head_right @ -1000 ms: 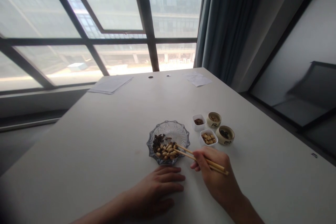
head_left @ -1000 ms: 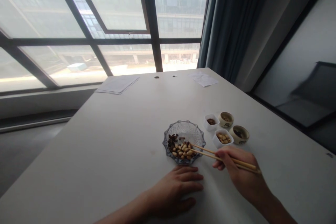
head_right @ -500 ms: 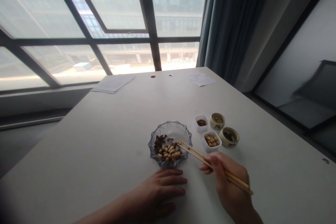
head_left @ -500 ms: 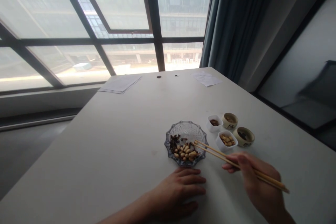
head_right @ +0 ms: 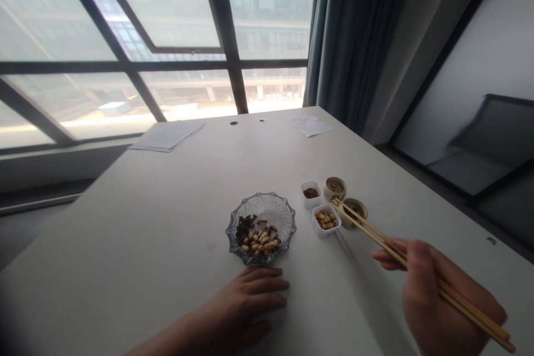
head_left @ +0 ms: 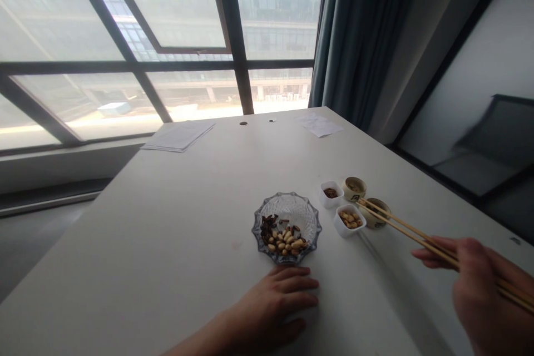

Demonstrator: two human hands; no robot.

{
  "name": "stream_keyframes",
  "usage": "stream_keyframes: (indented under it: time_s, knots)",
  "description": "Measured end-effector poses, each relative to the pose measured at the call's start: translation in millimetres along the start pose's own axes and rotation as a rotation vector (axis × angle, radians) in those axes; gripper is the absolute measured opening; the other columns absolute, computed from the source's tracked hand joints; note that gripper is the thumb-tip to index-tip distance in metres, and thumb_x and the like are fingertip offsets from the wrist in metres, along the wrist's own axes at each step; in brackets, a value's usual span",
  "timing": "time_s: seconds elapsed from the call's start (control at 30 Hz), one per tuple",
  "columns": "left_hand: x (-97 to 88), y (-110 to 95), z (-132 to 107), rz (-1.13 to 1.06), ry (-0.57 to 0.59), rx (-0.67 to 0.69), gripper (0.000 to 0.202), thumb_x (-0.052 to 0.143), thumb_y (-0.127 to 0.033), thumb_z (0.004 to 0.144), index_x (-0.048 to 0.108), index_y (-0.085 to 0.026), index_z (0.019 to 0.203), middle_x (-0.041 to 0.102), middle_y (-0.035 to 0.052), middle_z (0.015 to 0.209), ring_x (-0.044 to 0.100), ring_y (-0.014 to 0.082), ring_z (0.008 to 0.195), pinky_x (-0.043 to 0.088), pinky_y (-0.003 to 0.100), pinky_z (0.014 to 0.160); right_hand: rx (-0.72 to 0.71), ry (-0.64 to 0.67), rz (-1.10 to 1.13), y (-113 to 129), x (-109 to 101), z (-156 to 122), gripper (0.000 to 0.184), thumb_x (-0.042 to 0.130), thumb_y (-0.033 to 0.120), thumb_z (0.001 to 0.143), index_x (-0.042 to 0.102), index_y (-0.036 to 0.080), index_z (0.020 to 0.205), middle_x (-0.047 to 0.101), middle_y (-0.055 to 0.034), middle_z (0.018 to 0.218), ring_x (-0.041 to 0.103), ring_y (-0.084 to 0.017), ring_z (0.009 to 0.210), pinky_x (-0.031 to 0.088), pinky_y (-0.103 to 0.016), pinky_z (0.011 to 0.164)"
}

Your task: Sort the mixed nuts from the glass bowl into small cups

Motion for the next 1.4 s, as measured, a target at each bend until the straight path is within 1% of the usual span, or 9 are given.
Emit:
stream_keyframes:
  time_s: [0.17,0.43,0.57,0.7,0.87,1.0,1.13,1.3,1.4]
  knots:
    - [1.5,1,0,0.002,0.003,0.000,0.046,0.068,-0.025,0.090,0.059,-0.030,0.134,0.057,0.0017,0.151,0.047,0.0274,0.145,0.037,0.044,0.121,0.097,-0.050,0.000,4,4,3,0.037,0.054,0.044,0.101,0.075,0.019,0.083,0.074,-0.0056,0.068,0.070,-0.024,0.059,0.055,-0.040,0.065]
    - [-0.3,-1,1,-0.018,-0.010,0.018,0.044,0.066,-0.026,0.091,0.060,-0.029,0.135,0.058,0.0042,0.150,0.048,0.0294,0.144,0.038,0.046,0.121,0.039,-0.143,0.047,8,7,6,0.040,0.051,0.041,0.103,0.076,0.017,0.082,0.072,-0.0074,0.066,0.069,-0.026,0.057,0.054,-0.042,0.064]
    - [-2.0,-2,2,-0.024,-0.015,0.019,0.045,0.066,-0.025,0.090,0.061,-0.029,0.134,0.059,0.0051,0.149,0.049,0.0309,0.143,0.040,0.047,0.119,-0.011,-0.032,-0.026,-2,18,10,0.040,0.052,0.044,0.103,0.075,0.018,0.085,0.075,-0.0073,0.069,0.073,-0.026,0.061,0.056,-0.040,0.066]
    - [-2.1,-1,1,-0.022,-0.021,0.019,0.045,0.066,-0.024,0.090,0.061,-0.029,0.135,0.059,0.0051,0.149,0.049,0.0308,0.143,0.039,0.047,0.119,-0.104,0.153,-0.094,-13,32,11,0.034,0.055,0.042,0.103,0.076,0.020,0.088,0.078,-0.0046,0.074,0.076,-0.023,0.070,0.057,-0.033,0.070]
    - [0.2,1,0,-0.001,0.006,0.005,0.047,0.066,-0.023,0.089,0.060,-0.028,0.135,0.057,0.0048,0.151,0.047,0.0303,0.144,0.040,0.047,0.119,-0.182,0.289,-0.046,-7,42,4,0.030,0.057,0.039,0.103,0.076,0.020,0.089,0.077,-0.0028,0.074,0.075,-0.019,0.067,0.055,-0.028,0.068]
    - [1.0,2,0,0.005,0.013,0.004,0.046,0.064,-0.023,0.090,0.060,-0.027,0.136,0.057,0.0055,0.151,0.047,0.0304,0.144,0.040,0.047,0.119,-0.147,0.309,0.021,-7,46,0,0.028,0.058,0.037,0.103,0.075,0.019,0.089,0.077,-0.0042,0.075,0.076,-0.019,0.068,0.057,-0.027,0.067]
    - [-1.0,1,0,-0.010,-0.005,0.010,0.045,0.065,-0.023,0.090,0.061,-0.028,0.135,0.058,0.0061,0.150,0.048,0.0308,0.144,0.040,0.047,0.119,-0.073,0.296,0.107,-21,54,2,0.026,0.062,0.040,0.100,0.074,0.018,0.090,0.077,-0.0061,0.076,0.077,-0.021,0.066,0.061,-0.027,0.065]
    - [-1.8,0,1,-0.002,0.003,0.003,0.044,0.065,-0.024,0.090,0.061,-0.028,0.134,0.059,0.0053,0.150,0.048,0.0301,0.144,0.040,0.046,0.119,-0.035,0.341,0.092,-35,69,1,0.030,0.064,0.042,0.100,0.075,0.017,0.086,0.078,-0.0082,0.073,0.077,-0.022,0.063,0.061,-0.027,0.060]
    - [-1.9,0,1,-0.012,-0.007,0.012,0.044,0.064,-0.024,0.091,0.061,-0.029,0.134,0.059,0.0060,0.149,0.049,0.0308,0.143,0.040,0.046,0.119,-0.013,0.305,0.087,-40,72,1,0.033,0.062,0.042,0.100,0.076,0.017,0.085,0.079,-0.0095,0.075,0.077,-0.023,0.062,0.062,-0.028,0.060]
Point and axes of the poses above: each hand's wrist, its own z-axis towards the middle knuckle, its own x-axis out of the palm, y = z × x, the point moved 7 cm from there along z, towards the middle knuckle
